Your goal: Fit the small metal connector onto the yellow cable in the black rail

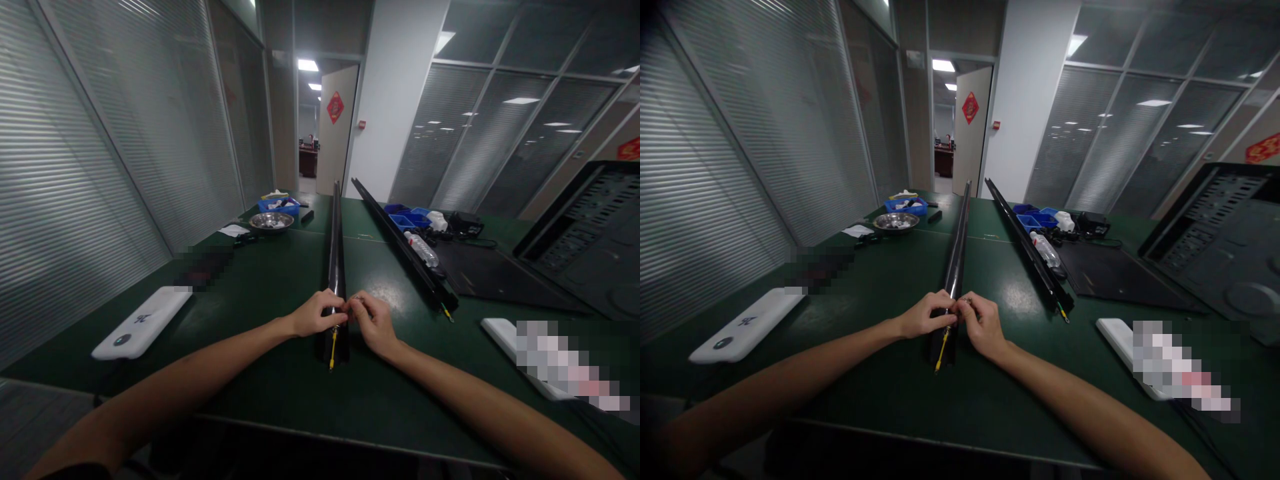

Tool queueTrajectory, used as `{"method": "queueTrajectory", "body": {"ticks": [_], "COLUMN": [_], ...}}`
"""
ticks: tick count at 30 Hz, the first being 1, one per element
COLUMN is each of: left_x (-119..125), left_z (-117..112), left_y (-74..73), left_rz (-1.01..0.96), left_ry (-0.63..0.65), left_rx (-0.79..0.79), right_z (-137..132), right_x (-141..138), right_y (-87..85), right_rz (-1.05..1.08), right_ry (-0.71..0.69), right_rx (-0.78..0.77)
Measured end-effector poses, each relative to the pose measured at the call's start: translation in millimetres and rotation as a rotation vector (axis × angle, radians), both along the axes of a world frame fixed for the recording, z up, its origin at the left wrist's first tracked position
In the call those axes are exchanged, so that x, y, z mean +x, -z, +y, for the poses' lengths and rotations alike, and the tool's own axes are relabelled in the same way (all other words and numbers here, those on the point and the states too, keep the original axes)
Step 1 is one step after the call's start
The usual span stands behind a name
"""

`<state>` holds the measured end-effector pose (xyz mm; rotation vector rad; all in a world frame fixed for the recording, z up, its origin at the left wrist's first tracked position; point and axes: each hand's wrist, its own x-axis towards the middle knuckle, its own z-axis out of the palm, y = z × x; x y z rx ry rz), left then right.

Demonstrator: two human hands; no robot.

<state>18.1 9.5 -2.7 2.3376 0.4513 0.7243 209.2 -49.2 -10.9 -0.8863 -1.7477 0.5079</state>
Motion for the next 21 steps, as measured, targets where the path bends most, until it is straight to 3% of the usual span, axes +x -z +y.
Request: {"method": "queueTrajectory", "body": {"ticks": [21], "left_x": [-0.3], "left_z": [-0.1], "left_y": [2.0], "left_rz": [-0.024], "left_ry": [0.020], "left_rx": [0.001], "right_z": [-0.6], "right_x": [-1.5], "right_y": [2.2], "right_rz": [-0.015], "right_ry": [0.017], "right_rx": [0.014]}}
